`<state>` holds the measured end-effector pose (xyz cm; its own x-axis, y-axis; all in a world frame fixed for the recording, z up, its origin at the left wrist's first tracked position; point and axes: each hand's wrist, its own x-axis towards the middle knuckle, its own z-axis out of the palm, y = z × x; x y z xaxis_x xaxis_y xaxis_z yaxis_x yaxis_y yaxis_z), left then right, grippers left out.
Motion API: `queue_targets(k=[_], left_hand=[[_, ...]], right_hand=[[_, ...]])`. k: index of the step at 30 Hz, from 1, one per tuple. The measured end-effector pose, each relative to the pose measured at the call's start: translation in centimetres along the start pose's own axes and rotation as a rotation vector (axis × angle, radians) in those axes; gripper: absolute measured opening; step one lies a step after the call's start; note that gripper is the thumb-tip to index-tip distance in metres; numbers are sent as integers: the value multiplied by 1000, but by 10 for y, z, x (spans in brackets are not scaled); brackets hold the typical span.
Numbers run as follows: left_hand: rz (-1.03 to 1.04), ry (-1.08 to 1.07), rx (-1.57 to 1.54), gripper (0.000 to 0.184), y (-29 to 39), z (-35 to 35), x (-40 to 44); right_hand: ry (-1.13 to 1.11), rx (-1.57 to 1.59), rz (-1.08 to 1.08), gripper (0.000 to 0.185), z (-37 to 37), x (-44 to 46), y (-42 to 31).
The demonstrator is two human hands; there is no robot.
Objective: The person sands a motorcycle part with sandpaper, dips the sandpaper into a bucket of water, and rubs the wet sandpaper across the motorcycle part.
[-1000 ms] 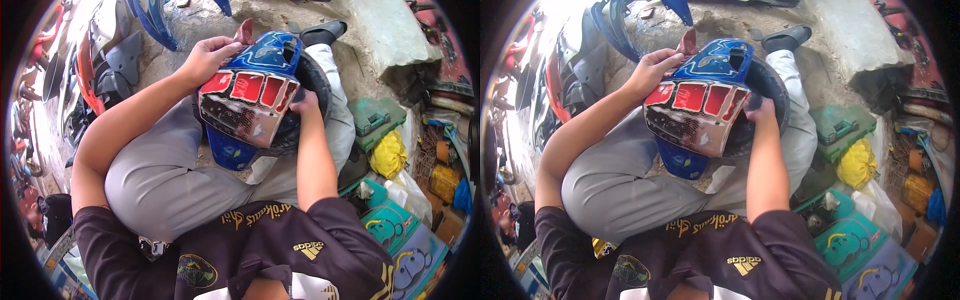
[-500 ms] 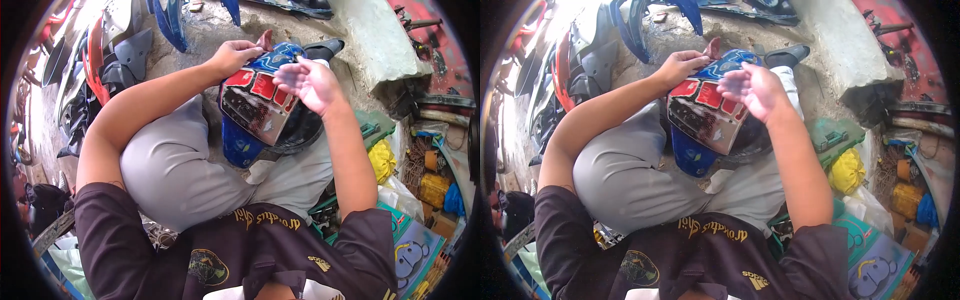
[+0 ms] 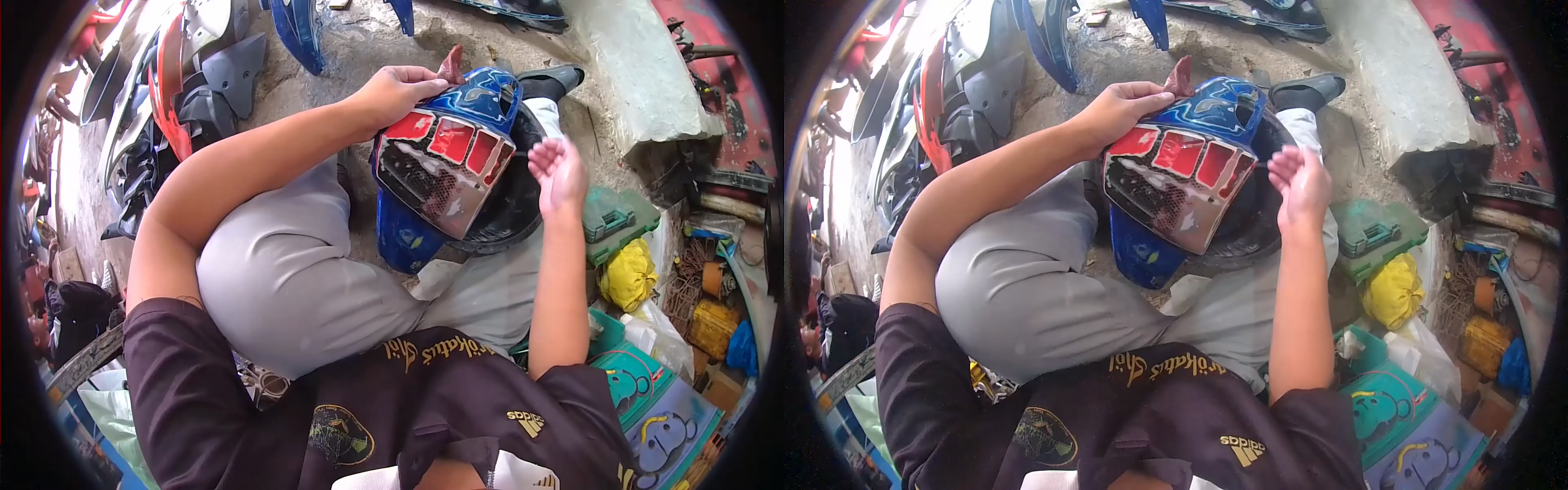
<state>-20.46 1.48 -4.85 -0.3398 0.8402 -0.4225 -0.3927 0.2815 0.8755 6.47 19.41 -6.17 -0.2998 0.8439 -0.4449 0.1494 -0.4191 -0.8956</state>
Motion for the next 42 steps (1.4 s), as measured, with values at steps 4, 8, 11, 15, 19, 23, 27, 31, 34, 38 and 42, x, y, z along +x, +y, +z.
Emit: queue_targets(k=[4,8,11,15,19,23,27,31,34,38,42], left_hand=[[-12,-11,-19,28,2,1,-1],[-23,-55,26,28,7,1,-5],[-14,-59,151,28,7,0,-4],[72,-117,180,25,3,1,-3],[42,-130,180,24,2,0,0],[42,-114,172,25,3,0,-1],[4,-107,155,25,0,-4,2],[-17,-107,112,25,7,1,-9],[12,-119,132,27,1,-1,-6],[65,-109,204,30,-7,-5,0],[111,-91,289,32,-3,-1,-6]], right_hand=[[-20,-323,268,33,-24,31,80],[-158,-451,498,27,-6,83,134],[-227,-445,575,25,14,122,167],[-271,-195,694,24,28,132,216],[-235,126,752,23,11,140,215],[35,244,630,24,-29,132,154],[12,270,370,33,-25,63,50],[-322,209,204,32,3,1,-37],[-518,81,79,25,45,-33,-69],[-551,-282,-100,19,85,-59,-69],[-379,-826,-563,21,90,-68,-32]])
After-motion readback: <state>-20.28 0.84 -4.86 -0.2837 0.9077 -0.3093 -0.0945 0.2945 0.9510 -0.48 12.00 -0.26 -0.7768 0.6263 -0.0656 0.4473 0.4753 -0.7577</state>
